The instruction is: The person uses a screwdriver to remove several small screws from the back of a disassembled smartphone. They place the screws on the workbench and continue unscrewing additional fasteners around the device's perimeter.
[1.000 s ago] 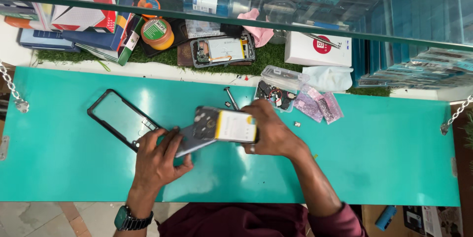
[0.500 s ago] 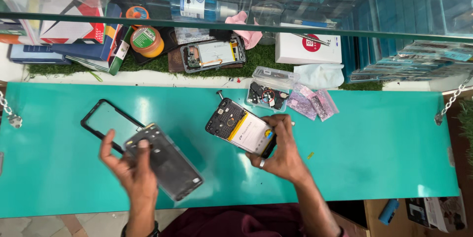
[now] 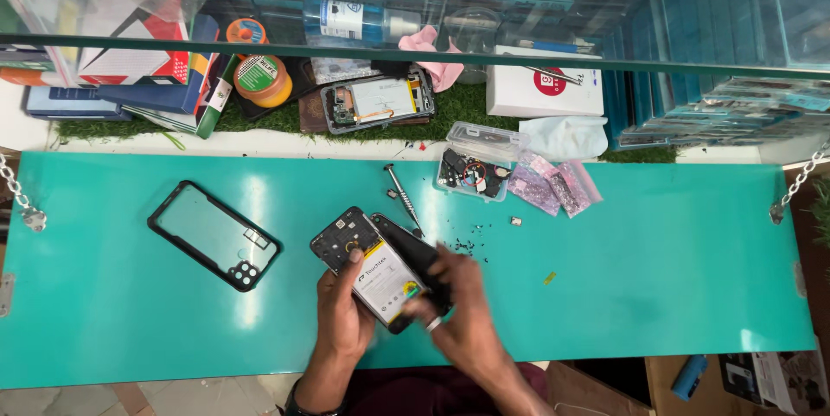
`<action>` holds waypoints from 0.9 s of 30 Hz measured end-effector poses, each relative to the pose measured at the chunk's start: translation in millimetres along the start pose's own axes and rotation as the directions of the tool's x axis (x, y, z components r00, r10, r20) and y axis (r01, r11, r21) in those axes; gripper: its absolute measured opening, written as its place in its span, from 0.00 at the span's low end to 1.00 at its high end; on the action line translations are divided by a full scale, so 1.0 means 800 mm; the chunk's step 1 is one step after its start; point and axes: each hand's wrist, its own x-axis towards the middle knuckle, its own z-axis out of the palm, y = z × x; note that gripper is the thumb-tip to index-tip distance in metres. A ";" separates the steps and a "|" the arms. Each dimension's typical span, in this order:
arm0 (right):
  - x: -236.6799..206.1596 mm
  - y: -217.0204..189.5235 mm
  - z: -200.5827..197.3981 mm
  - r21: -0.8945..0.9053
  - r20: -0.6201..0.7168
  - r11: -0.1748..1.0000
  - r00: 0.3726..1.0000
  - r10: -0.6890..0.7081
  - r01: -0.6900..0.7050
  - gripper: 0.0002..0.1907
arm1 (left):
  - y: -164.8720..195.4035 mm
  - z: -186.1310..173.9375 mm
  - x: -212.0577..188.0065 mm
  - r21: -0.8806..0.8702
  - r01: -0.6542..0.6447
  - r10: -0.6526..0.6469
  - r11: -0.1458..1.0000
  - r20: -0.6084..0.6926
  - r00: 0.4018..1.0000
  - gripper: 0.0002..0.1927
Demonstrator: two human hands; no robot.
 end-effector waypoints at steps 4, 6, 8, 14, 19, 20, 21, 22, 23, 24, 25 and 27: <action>0.011 0.021 -0.013 -0.240 -0.139 0.964 0.979 -0.148 0.111 0.30 | 0.009 0.001 0.000 -0.010 0.060 -0.059 0.998 0.057 0.997 0.16; 0.009 0.037 -0.023 -0.336 0.004 0.931 0.988 -0.153 0.146 0.24 | 0.010 0.006 0.000 -0.011 0.113 -0.112 0.994 0.068 0.991 0.15; 0.016 0.054 -0.024 -0.262 0.199 0.964 0.974 0.107 -0.052 0.19 | 0.015 0.015 0.000 -0.039 0.119 -0.114 0.992 0.107 0.988 0.16; 0.016 0.064 -0.031 0.842 0.286 0.288 0.830 0.479 -0.456 0.26 | 0.034 0.046 0.001 -0.101 0.059 -0.047 0.993 0.120 0.992 0.28; 0.017 0.047 -0.046 0.925 0.354 0.053 0.903 0.244 -0.377 0.35 | 0.040 0.048 -0.002 -0.243 0.098 -0.035 0.965 0.250 0.968 0.30; 0.017 0.045 -0.047 0.931 0.356 0.006 0.915 0.190 -0.364 0.36 | 0.040 0.047 -0.003 -0.285 0.109 -0.032 0.952 0.259 0.965 0.31; 0.017 0.044 -0.047 0.930 0.361 -0.012 0.911 0.201 -0.366 0.36 | 0.040 0.045 -0.005 -0.327 0.119 -0.030 0.937 0.266 0.964 0.32; 0.017 0.043 -0.046 0.928 0.368 -0.030 0.906 0.211 -0.370 0.36 | 0.039 0.043 -0.006 -0.378 0.141 -0.022 0.915 0.301 0.953 0.33; 0.017 0.043 -0.045 0.926 0.376 -0.049 0.900 0.220 -0.375 0.36 | 0.039 0.042 -0.007 -0.427 0.162 -0.011 0.890 0.335 0.942 0.34; 0.016 0.044 -0.044 0.926 0.376 -0.060 0.902 0.212 -0.372 0.37 | 0.039 0.041 -0.008 -0.473 0.186 0.001 0.861 0.367 0.930 0.34; 0.016 0.046 -0.042 0.926 0.376 -0.072 0.904 0.205 -0.369 0.38 | 0.038 0.040 -0.008 -0.438 0.177 -0.016 0.881 0.348 0.937 0.35; 0.014 0.050 -0.040 0.928 0.372 -0.073 0.909 0.190 -0.365 0.40 | 0.038 0.040 -0.009 -0.364 0.168 -0.051 0.916 0.311 0.949 0.35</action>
